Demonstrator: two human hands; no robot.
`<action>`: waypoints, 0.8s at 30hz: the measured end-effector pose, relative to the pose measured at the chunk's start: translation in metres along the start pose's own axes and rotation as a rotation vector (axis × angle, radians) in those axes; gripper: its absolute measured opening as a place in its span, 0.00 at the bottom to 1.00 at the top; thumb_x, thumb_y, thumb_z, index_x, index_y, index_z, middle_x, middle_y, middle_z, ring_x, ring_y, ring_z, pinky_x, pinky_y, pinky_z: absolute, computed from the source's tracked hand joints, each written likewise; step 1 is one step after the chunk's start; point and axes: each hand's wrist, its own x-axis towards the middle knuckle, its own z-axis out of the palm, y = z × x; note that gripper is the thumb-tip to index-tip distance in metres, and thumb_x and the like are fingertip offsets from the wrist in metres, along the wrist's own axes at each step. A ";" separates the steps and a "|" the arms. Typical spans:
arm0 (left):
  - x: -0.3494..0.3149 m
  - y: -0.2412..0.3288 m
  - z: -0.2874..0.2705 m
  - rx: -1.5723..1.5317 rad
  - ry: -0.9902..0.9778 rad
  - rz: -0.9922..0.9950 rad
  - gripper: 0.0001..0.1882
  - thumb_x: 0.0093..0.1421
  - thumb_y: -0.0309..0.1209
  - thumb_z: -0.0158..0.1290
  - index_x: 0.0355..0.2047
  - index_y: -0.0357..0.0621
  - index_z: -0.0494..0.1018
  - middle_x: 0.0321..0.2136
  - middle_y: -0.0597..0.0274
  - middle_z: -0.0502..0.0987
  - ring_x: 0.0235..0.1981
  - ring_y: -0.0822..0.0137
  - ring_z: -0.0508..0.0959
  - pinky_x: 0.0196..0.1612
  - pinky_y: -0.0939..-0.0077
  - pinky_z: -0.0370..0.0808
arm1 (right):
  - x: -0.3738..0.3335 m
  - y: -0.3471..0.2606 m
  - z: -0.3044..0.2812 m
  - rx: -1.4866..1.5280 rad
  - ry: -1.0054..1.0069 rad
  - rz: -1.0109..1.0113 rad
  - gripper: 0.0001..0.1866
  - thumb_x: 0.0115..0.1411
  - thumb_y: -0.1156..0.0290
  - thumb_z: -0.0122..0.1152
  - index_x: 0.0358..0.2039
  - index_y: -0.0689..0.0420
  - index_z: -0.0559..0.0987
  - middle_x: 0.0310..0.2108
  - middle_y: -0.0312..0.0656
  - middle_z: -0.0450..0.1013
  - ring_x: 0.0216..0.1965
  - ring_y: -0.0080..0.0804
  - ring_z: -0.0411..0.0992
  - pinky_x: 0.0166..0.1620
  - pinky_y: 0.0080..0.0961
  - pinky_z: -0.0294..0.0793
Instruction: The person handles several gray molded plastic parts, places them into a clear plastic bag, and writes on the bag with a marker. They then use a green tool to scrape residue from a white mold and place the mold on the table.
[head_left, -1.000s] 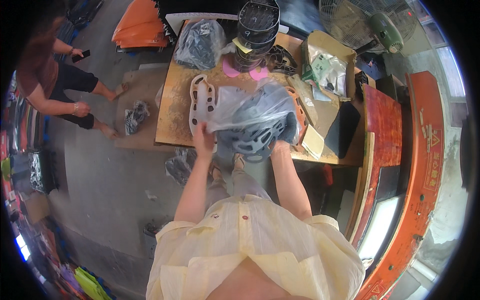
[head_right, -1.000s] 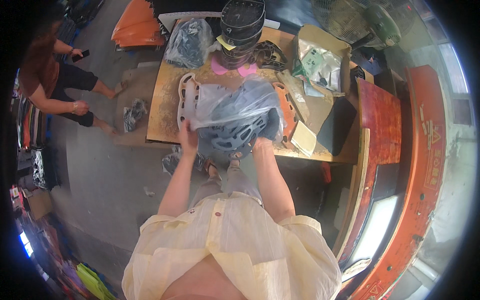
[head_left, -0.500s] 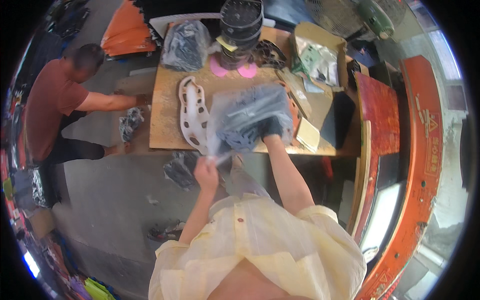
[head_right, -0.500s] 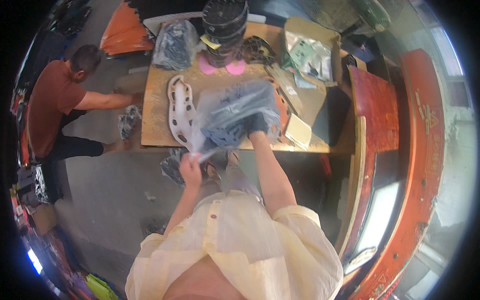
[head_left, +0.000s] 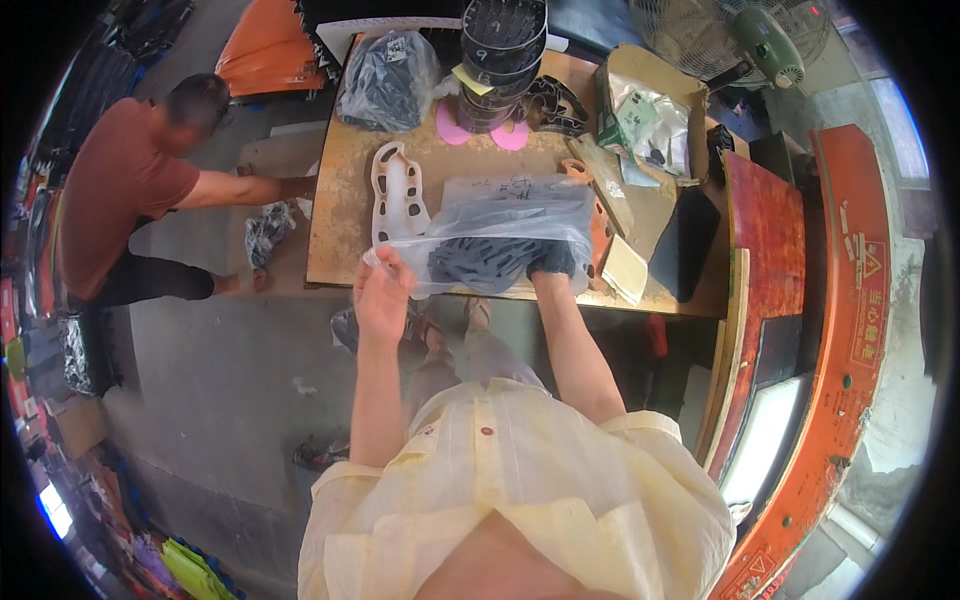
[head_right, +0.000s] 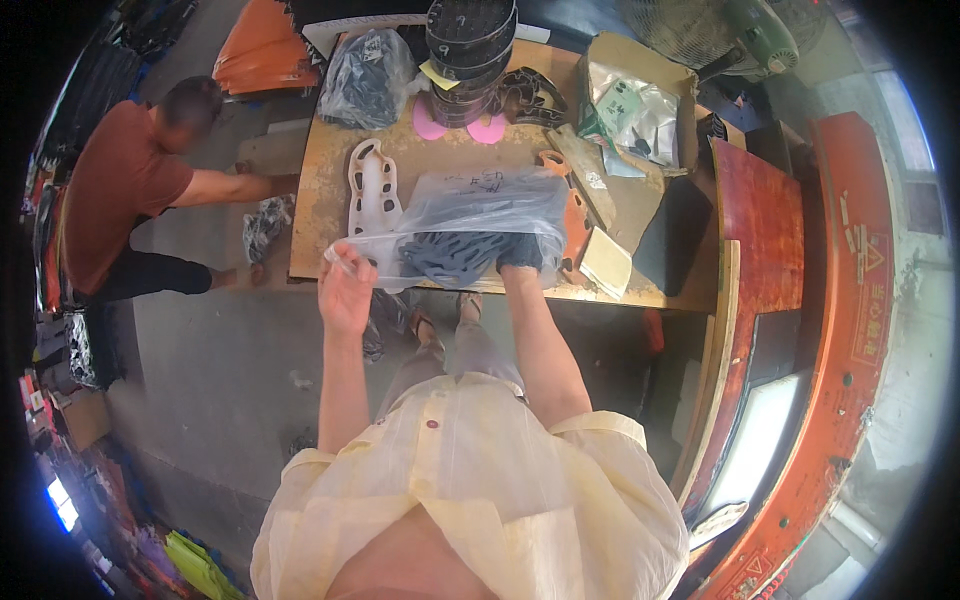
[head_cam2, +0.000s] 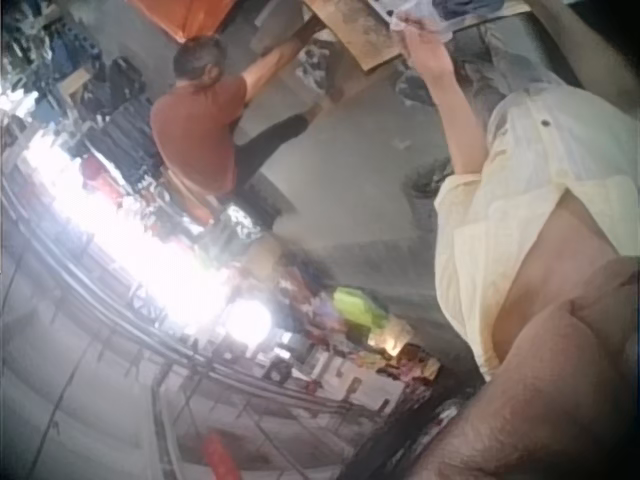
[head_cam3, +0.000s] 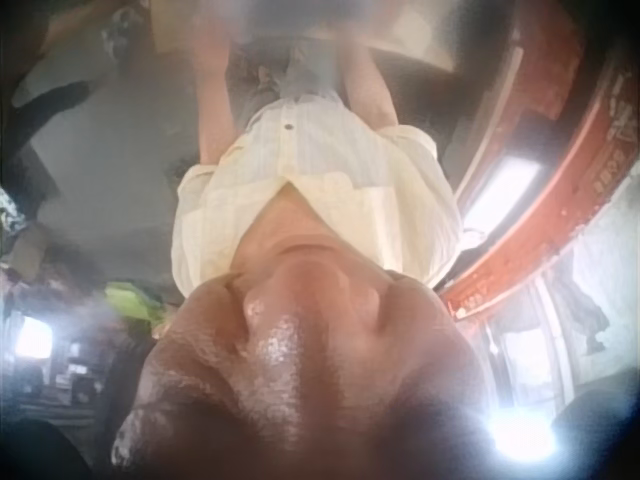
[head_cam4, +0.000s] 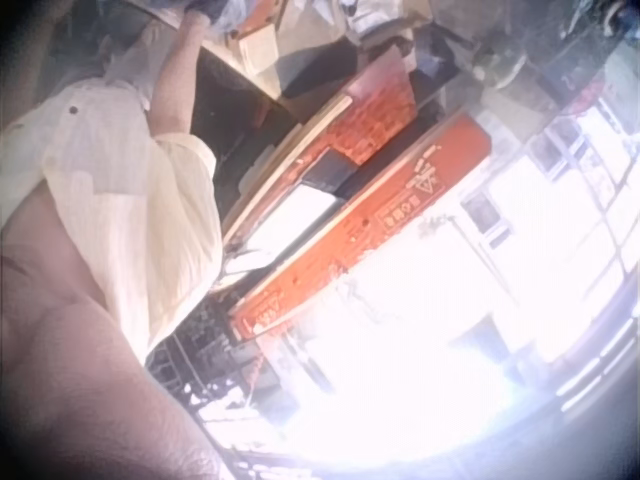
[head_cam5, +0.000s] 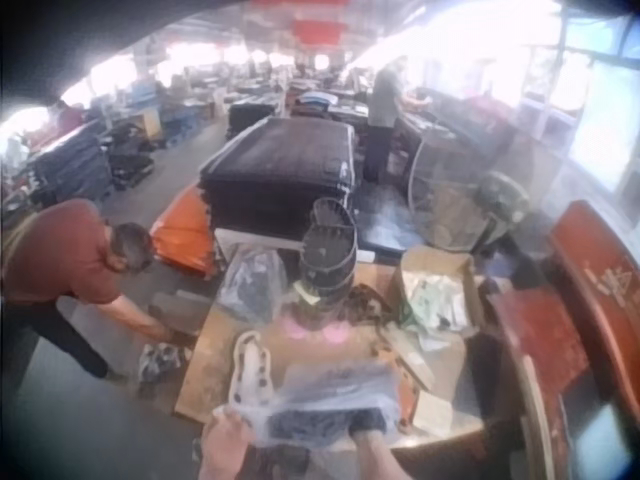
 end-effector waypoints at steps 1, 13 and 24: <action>-0.004 0.004 0.001 0.180 -0.093 -0.002 0.09 0.60 0.34 0.50 0.32 0.42 0.73 0.23 0.64 0.68 0.26 0.72 0.67 0.33 0.76 0.63 | -0.002 -0.002 0.006 0.108 -0.188 -0.052 0.22 0.61 0.57 0.48 0.51 0.57 0.69 0.48 0.43 0.70 0.50 0.39 0.67 0.53 0.33 0.66; -0.038 -0.004 0.007 1.226 -0.432 -0.153 0.09 0.51 0.34 0.58 0.28 0.42 0.75 0.28 0.57 0.75 0.28 0.61 0.75 0.34 0.71 0.71 | -0.028 -0.052 0.048 -1.183 -0.304 -0.085 0.28 0.56 0.51 0.54 0.53 0.55 0.68 0.49 0.51 0.69 0.50 0.42 0.68 0.53 0.37 0.66; 0.023 0.015 0.022 1.167 -0.414 0.450 0.08 0.47 0.29 0.58 0.26 0.41 0.71 0.48 0.53 0.70 0.48 0.58 0.70 0.48 0.68 0.68 | -0.131 -0.114 0.041 -2.863 -0.666 0.319 0.36 0.52 0.52 0.59 0.59 0.52 0.62 0.55 0.51 0.63 0.54 0.45 0.66 0.54 0.38 0.65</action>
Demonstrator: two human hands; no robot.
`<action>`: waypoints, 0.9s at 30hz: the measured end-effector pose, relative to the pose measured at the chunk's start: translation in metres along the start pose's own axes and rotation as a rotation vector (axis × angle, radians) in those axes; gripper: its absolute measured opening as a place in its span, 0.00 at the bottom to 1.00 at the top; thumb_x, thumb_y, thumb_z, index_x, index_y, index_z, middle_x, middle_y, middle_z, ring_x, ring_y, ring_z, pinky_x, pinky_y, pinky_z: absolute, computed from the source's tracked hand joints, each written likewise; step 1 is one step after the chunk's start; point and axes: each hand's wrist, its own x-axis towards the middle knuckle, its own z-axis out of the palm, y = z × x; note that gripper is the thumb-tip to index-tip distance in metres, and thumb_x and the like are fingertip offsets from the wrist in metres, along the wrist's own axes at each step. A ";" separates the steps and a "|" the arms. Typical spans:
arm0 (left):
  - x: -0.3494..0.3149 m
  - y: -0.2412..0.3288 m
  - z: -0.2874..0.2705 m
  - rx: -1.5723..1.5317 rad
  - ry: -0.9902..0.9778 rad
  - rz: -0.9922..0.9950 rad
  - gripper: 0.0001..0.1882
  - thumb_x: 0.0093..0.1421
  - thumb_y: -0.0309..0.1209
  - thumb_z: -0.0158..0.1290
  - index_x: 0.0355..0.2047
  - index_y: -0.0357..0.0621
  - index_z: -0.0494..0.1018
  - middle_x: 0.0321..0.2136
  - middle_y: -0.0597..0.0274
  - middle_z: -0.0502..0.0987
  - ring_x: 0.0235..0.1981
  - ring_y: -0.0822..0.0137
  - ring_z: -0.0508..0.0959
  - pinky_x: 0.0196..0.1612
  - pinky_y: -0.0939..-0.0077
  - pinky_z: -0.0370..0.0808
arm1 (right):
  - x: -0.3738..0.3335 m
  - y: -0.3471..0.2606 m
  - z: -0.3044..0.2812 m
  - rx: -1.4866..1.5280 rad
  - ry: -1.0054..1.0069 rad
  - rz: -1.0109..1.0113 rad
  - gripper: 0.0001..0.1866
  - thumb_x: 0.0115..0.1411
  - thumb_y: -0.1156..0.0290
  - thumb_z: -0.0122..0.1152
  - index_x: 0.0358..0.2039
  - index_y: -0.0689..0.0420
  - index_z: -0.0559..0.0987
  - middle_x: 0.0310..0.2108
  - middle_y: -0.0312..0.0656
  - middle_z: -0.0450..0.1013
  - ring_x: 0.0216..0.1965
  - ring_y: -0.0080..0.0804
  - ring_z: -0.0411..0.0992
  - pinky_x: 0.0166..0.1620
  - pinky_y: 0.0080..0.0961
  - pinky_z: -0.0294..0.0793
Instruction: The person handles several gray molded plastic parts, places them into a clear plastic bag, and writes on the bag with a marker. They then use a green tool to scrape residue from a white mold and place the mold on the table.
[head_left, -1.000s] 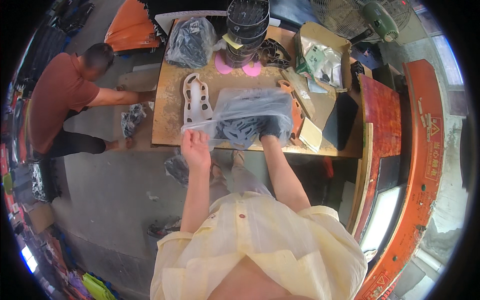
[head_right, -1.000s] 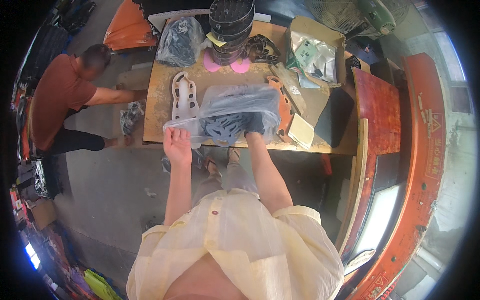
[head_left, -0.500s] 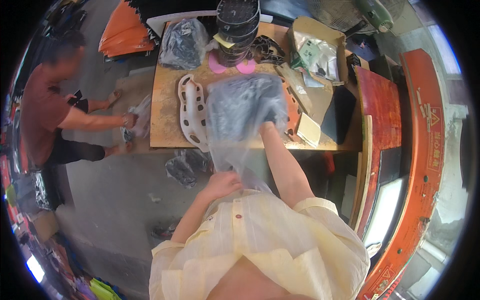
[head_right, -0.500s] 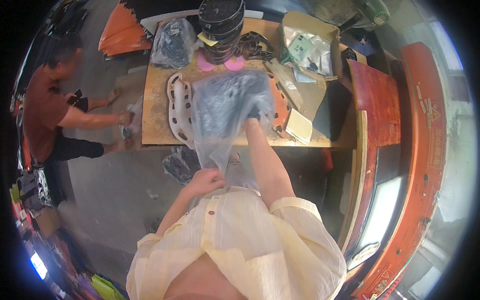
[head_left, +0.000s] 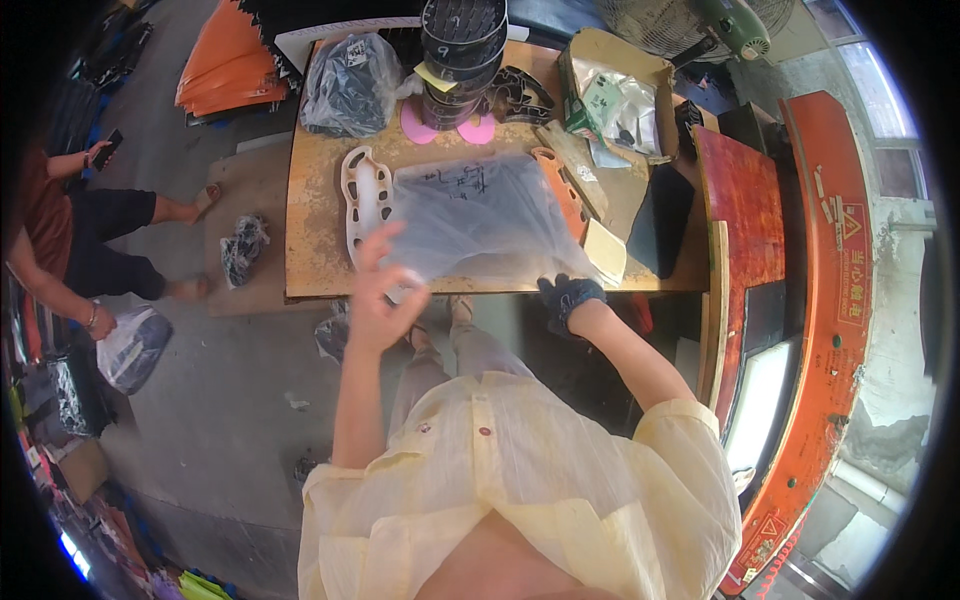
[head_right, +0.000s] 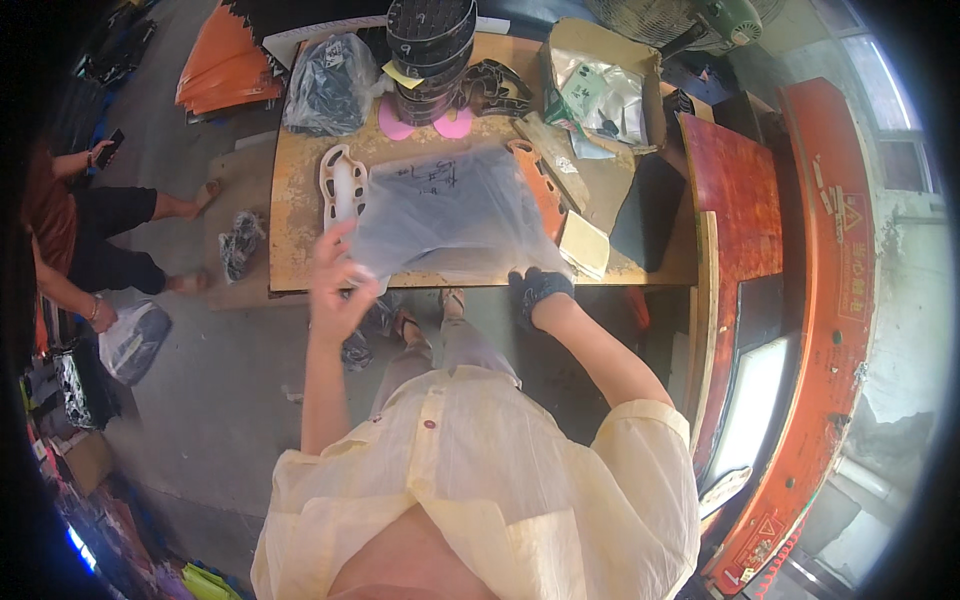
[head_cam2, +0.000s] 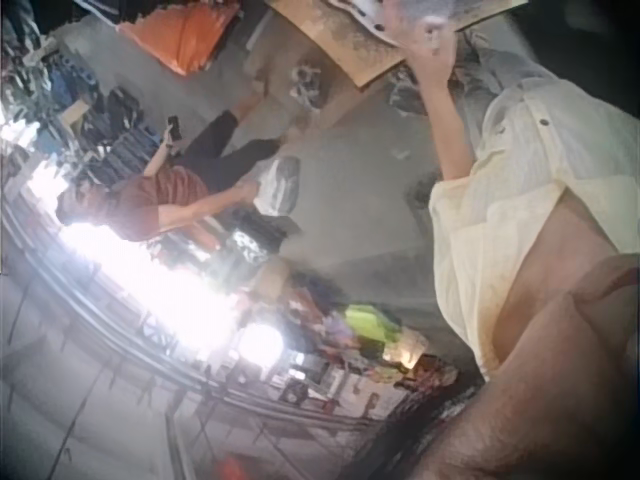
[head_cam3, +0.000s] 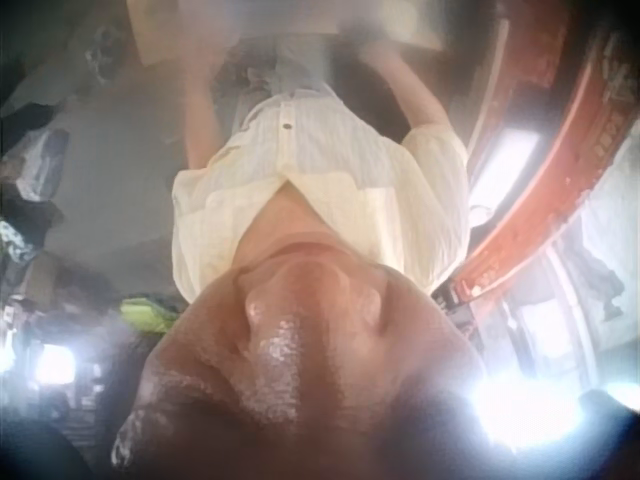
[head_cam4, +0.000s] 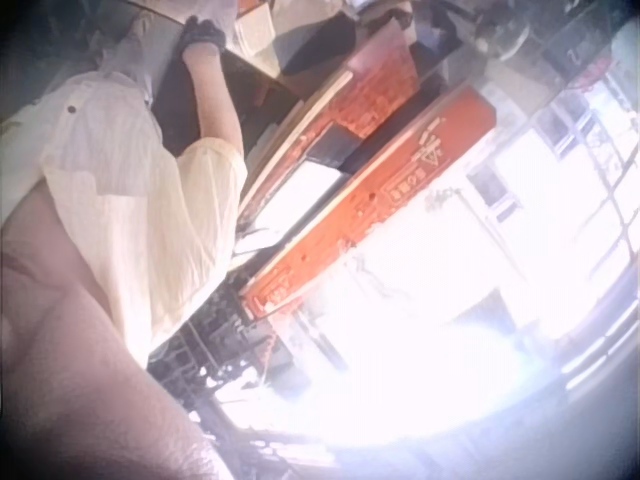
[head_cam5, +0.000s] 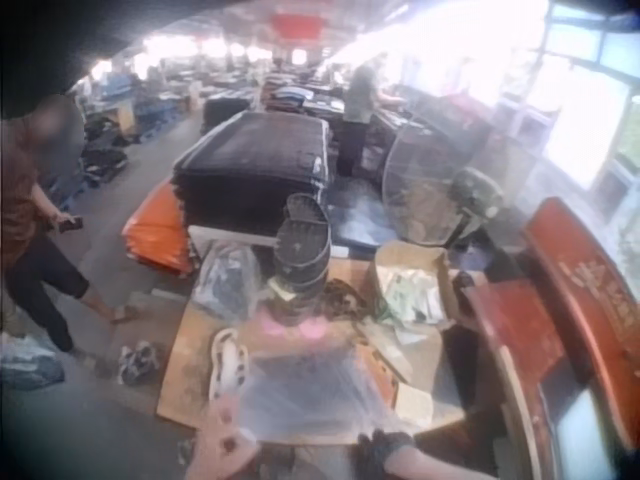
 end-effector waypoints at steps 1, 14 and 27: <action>0.001 -0.005 0.014 -0.080 -0.072 0.070 0.08 0.47 0.29 0.58 0.27 0.42 0.71 0.49 0.53 0.69 0.50 0.57 0.70 0.49 0.66 0.67 | 0.002 0.002 0.002 0.109 0.188 -0.144 0.34 0.53 0.53 0.59 0.58 0.52 0.63 0.54 0.50 0.65 0.52 0.44 0.67 0.52 0.37 0.67; -0.019 -0.067 0.117 0.003 -0.102 -0.118 0.27 0.53 0.33 0.59 0.52 0.39 0.64 0.47 0.59 0.71 0.40 0.68 0.73 0.44 0.71 0.71 | 0.017 -0.076 -0.003 1.936 0.979 -0.607 0.14 0.60 0.67 0.53 0.44 0.59 0.72 0.46 0.42 0.71 0.46 0.36 0.69 0.50 0.29 0.68; 0.008 -0.068 0.115 -0.461 -0.208 -0.455 0.17 0.64 0.38 0.48 0.41 0.34 0.67 0.29 0.64 0.70 0.27 0.76 0.68 0.31 0.83 0.66 | 0.007 -0.023 -0.073 0.705 1.112 -0.376 0.12 0.54 0.70 0.57 0.41 0.53 0.77 0.37 0.46 0.74 0.35 0.45 0.74 0.38 0.31 0.74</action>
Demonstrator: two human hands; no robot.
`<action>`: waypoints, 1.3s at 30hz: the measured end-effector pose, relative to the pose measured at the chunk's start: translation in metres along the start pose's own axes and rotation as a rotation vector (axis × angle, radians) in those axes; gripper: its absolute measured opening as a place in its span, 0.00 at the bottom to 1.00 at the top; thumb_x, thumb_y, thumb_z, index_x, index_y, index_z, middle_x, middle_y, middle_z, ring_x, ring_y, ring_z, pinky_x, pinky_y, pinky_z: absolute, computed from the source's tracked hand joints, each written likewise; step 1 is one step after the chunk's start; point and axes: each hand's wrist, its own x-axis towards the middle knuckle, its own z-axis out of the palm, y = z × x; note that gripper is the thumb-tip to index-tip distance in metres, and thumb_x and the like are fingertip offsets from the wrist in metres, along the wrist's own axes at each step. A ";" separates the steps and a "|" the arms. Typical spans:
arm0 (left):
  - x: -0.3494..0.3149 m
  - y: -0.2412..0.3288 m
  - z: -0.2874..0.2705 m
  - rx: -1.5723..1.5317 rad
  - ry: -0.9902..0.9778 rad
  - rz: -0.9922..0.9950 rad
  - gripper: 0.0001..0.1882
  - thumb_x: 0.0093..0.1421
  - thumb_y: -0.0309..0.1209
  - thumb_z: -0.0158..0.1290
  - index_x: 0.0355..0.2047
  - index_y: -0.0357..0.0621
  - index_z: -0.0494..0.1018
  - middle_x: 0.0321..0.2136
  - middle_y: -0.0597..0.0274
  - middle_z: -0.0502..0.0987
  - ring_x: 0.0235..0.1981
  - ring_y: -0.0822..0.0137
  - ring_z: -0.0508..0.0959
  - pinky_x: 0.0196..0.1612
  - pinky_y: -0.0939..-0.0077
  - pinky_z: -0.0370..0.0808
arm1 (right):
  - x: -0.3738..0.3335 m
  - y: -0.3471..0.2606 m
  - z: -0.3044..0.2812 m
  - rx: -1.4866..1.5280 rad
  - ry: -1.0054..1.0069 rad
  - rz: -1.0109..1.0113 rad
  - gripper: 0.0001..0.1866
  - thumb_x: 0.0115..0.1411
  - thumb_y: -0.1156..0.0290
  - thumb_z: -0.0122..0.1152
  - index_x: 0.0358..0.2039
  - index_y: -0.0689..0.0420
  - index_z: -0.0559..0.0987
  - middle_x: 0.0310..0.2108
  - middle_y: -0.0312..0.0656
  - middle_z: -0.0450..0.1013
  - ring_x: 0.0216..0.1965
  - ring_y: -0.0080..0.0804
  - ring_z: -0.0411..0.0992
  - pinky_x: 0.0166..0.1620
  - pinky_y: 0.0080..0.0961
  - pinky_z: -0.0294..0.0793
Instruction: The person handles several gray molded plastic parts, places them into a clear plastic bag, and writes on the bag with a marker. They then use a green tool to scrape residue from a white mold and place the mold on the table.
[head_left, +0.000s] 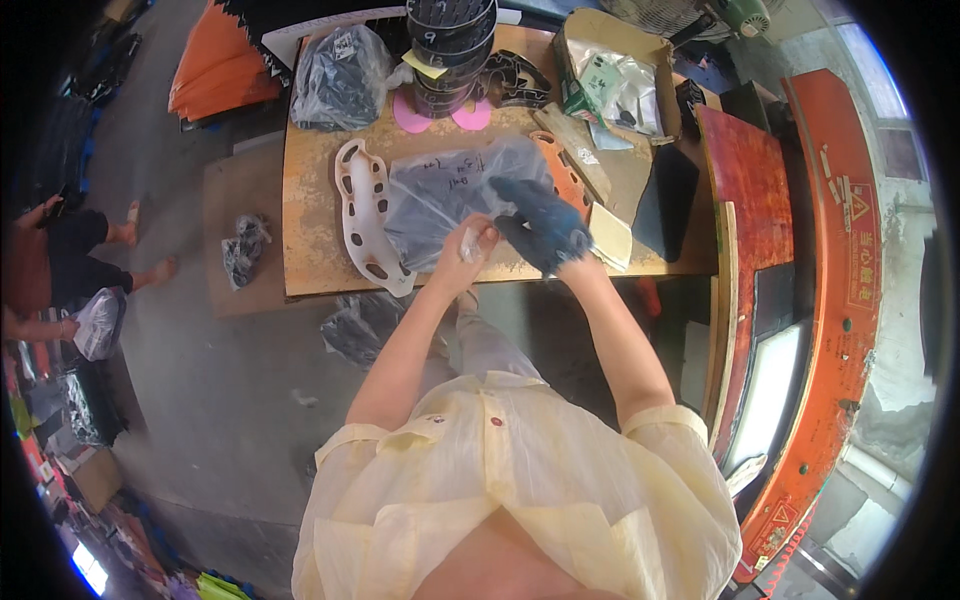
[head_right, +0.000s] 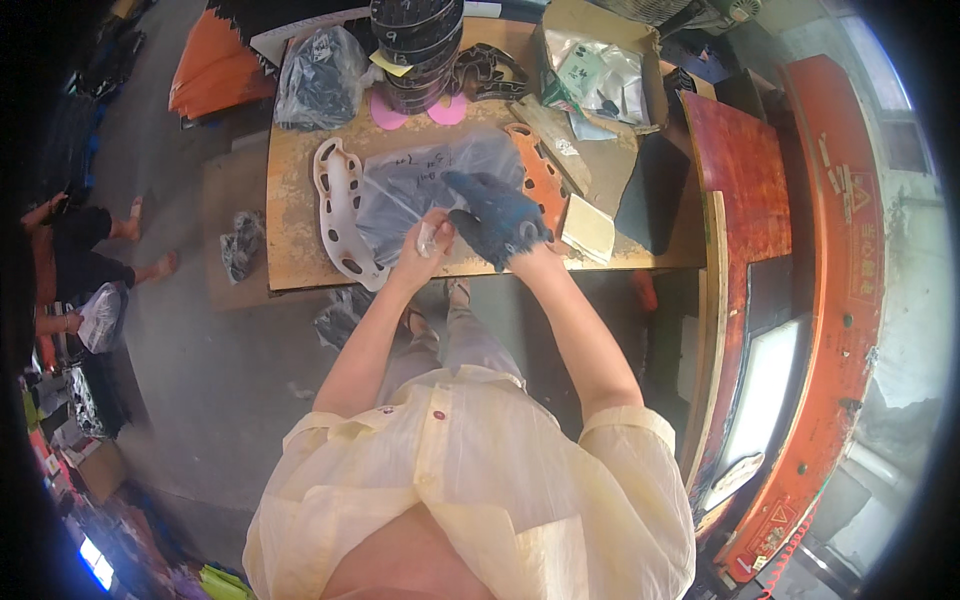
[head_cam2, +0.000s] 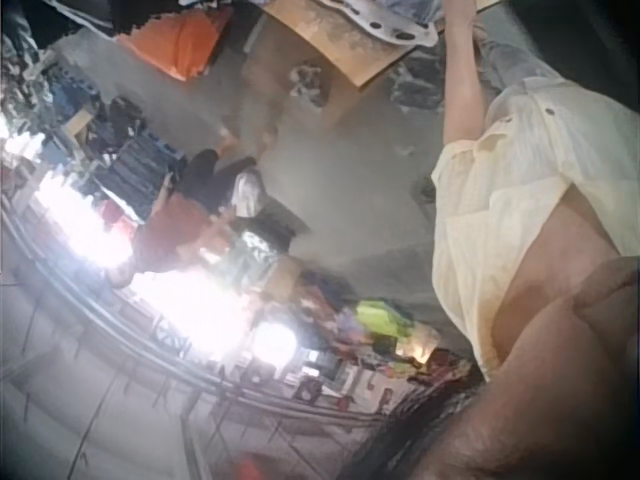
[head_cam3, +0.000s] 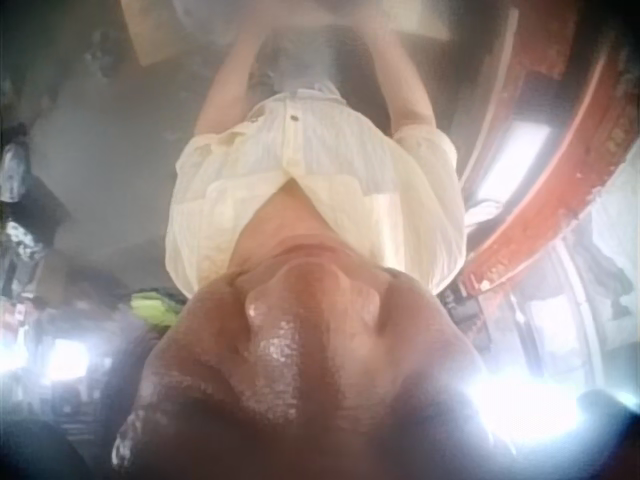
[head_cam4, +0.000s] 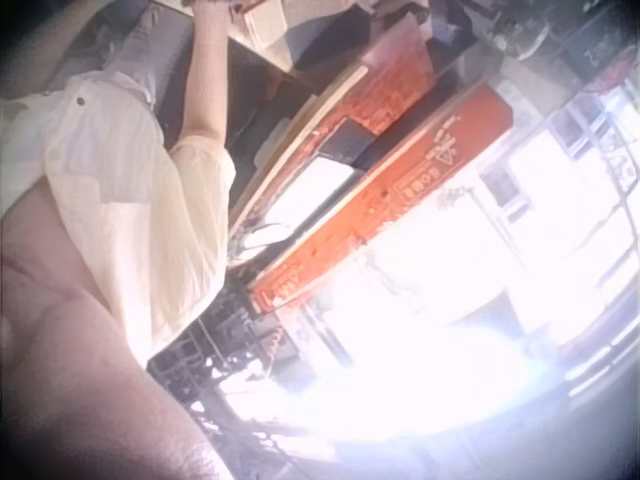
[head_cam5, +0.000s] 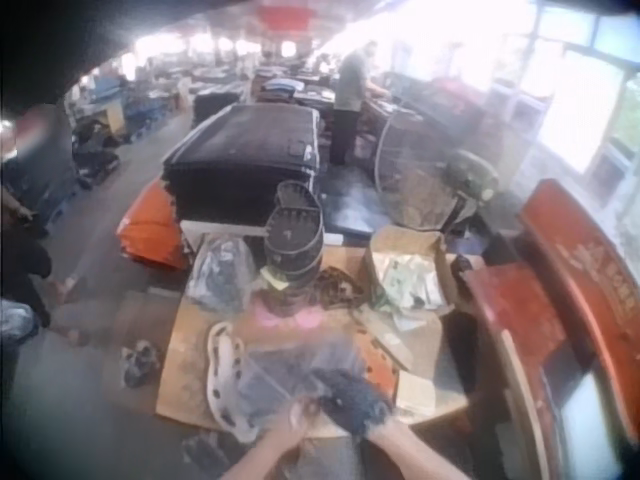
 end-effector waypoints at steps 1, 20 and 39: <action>-0.001 0.001 0.000 -0.057 -0.074 -0.046 0.17 0.64 0.39 0.47 0.41 0.34 0.67 0.30 0.64 0.70 0.26 0.76 0.68 0.31 0.83 0.66 | 0.003 0.012 0.007 -0.086 -0.090 -0.095 0.11 0.55 0.68 0.57 0.39 0.53 0.77 0.36 0.46 0.74 0.34 0.45 0.74 0.36 0.33 0.74; 0.013 0.024 -0.029 -0.023 -0.243 -0.169 0.14 0.52 0.29 0.56 0.40 0.45 0.71 0.31 0.64 0.77 0.35 0.68 0.77 0.36 0.73 0.71 | -0.050 0.042 0.047 0.297 -0.030 0.212 0.14 0.56 0.70 0.56 0.43 0.57 0.75 0.37 0.47 0.74 0.39 0.43 0.74 0.41 0.33 0.73; 0.011 -0.029 -0.002 0.702 0.394 0.335 0.05 0.49 0.30 0.54 0.28 0.49 0.70 0.26 0.58 0.72 0.33 0.54 0.74 0.35 0.63 0.70 | 0.004 0.072 0.088 -0.346 -0.016 -0.234 0.12 0.54 0.70 0.50 0.39 0.53 0.74 0.40 0.46 0.70 0.44 0.43 0.66 0.48 0.35 0.62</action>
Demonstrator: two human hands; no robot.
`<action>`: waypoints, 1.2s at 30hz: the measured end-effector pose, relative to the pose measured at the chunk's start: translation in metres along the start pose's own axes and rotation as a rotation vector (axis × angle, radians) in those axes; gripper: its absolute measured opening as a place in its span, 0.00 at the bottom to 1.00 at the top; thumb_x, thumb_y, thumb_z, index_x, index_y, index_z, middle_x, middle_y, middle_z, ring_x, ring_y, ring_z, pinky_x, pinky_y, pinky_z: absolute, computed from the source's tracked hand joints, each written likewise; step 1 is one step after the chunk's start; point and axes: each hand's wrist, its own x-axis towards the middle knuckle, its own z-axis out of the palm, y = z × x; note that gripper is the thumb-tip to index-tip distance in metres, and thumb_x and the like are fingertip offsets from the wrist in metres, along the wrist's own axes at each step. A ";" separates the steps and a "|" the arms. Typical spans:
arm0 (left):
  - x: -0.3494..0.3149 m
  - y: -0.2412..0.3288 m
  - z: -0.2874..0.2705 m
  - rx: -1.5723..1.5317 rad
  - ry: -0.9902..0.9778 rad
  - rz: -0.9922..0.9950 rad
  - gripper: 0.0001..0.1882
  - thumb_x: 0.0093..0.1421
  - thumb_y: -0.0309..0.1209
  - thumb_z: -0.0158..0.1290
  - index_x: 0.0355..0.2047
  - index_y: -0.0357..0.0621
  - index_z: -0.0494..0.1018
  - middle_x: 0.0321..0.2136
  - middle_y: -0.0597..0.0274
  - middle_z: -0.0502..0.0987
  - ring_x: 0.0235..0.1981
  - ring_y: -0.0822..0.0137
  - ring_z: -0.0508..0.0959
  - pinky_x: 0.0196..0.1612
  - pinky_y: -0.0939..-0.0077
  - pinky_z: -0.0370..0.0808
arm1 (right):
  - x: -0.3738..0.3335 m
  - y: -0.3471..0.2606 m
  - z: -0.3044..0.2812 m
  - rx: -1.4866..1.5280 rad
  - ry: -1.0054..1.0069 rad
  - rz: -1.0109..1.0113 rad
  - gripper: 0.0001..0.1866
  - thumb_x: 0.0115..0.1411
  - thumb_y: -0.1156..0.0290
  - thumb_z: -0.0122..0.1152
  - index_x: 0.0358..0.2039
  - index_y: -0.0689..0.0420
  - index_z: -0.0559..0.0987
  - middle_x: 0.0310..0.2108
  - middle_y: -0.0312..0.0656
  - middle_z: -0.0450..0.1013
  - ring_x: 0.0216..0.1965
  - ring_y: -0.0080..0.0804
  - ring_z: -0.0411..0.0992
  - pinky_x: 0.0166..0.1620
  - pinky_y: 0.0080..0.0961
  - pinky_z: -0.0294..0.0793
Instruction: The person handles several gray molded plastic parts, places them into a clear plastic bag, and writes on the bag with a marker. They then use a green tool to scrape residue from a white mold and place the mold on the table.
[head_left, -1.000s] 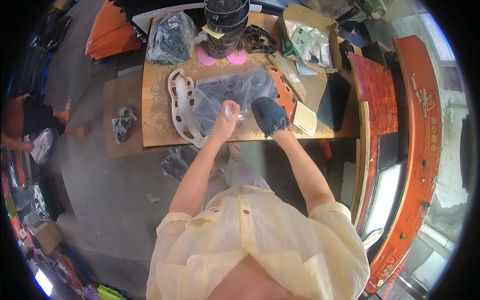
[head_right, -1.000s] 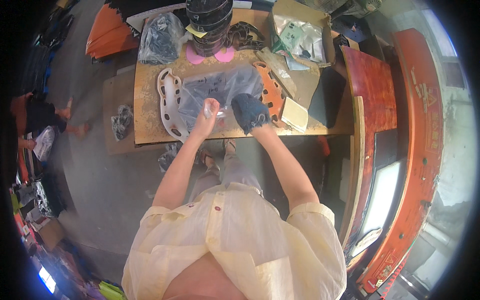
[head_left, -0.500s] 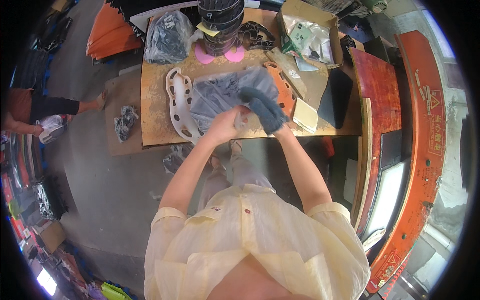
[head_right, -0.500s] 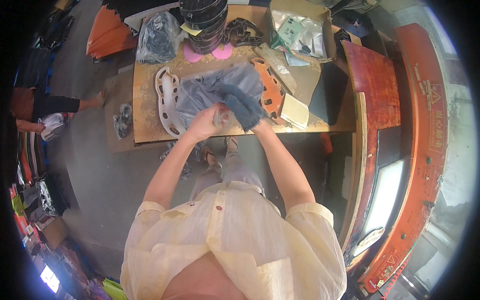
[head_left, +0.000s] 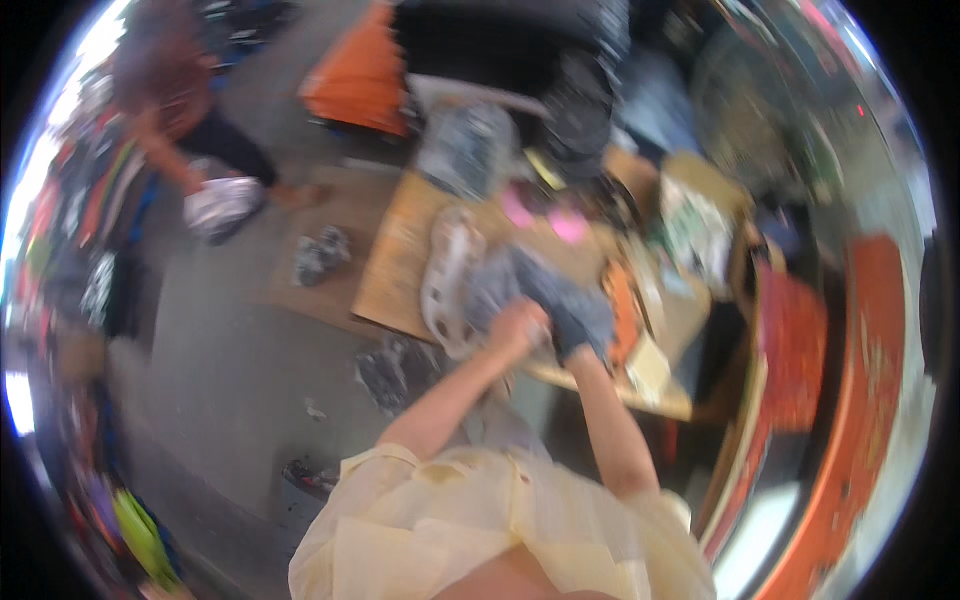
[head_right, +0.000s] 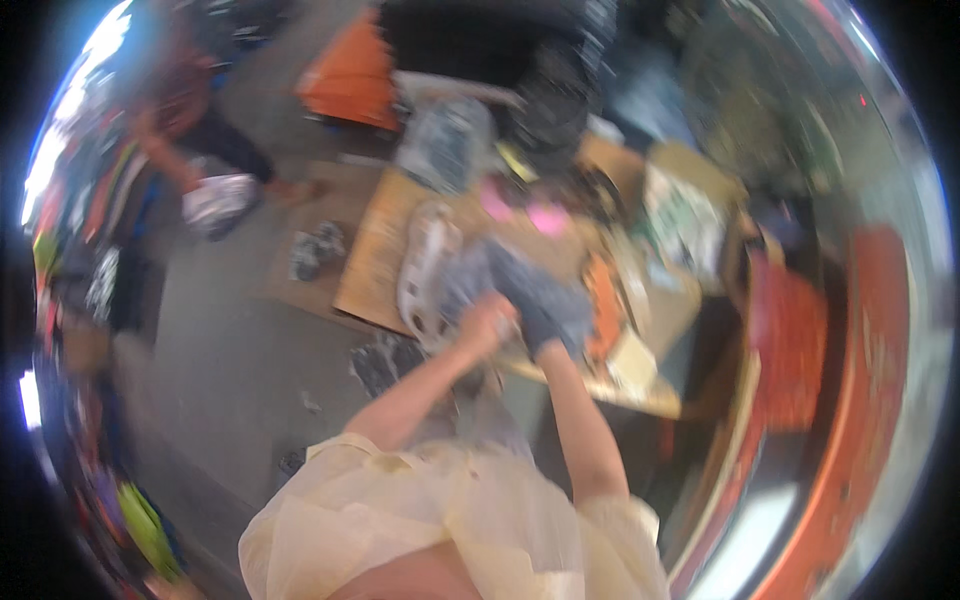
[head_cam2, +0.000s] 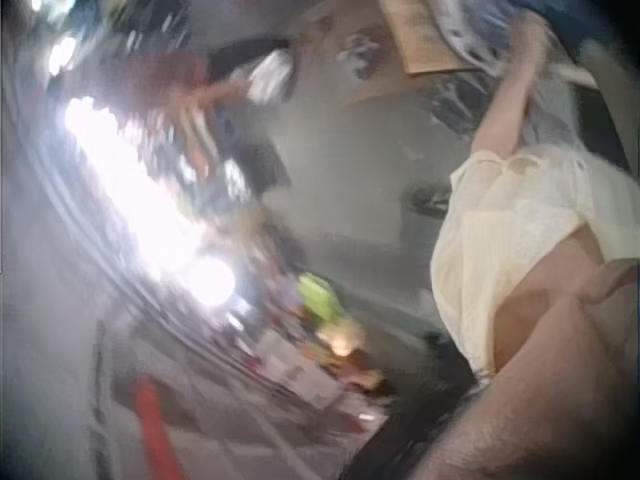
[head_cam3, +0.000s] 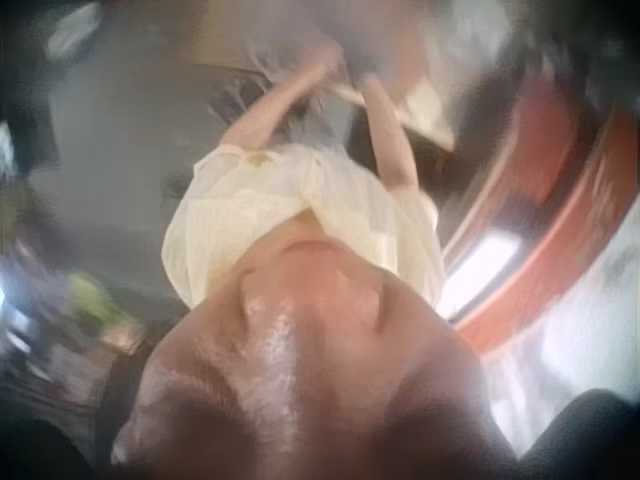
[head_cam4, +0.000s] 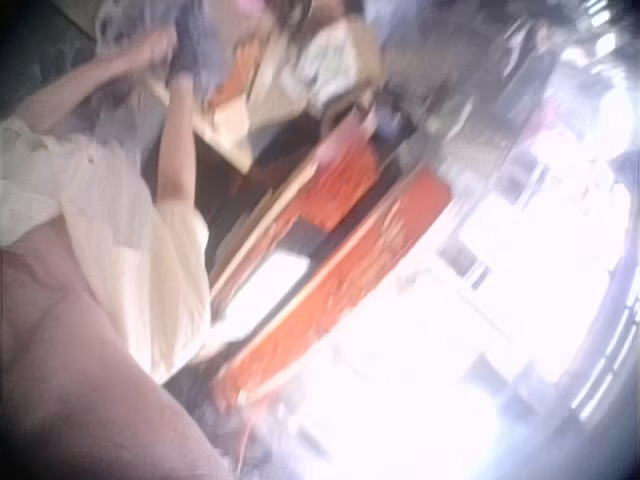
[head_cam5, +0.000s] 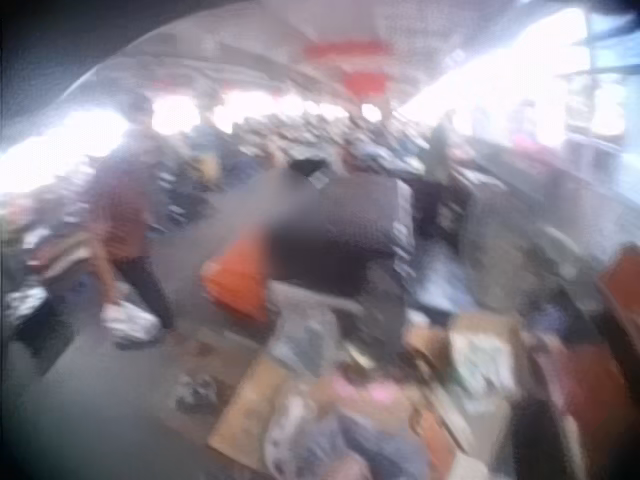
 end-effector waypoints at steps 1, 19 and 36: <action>0.001 0.002 -0.010 0.044 -0.047 0.129 0.03 0.48 0.29 0.53 0.25 0.51 0.71 0.26 0.61 0.72 0.34 0.56 0.73 0.37 0.63 0.69 | -0.002 0.000 0.008 0.341 -0.143 0.077 0.21 0.58 0.70 0.46 0.54 0.52 0.70 0.54 0.46 0.67 0.57 0.46 0.61 0.60 0.36 0.55; -0.023 0.010 -0.059 -0.332 -0.319 -0.001 0.12 0.58 0.39 0.52 0.25 0.47 0.77 0.37 0.65 0.76 0.40 0.66 0.74 0.38 0.72 0.71 | -0.020 0.034 0.033 0.382 -0.408 0.441 0.16 0.57 0.55 0.50 0.36 0.51 0.79 0.36 0.46 0.76 0.38 0.45 0.75 0.43 0.40 0.72; -0.021 0.030 -0.055 0.034 -0.469 -0.079 0.10 0.53 0.38 0.54 0.32 0.48 0.73 0.29 0.56 0.77 0.33 0.53 0.77 0.33 0.60 0.72 | -0.011 -0.025 -0.048 0.323 0.010 -0.227 0.14 0.47 0.72 0.58 0.38 0.53 0.75 0.32 0.46 0.74 0.37 0.46 0.73 0.37 0.38 0.71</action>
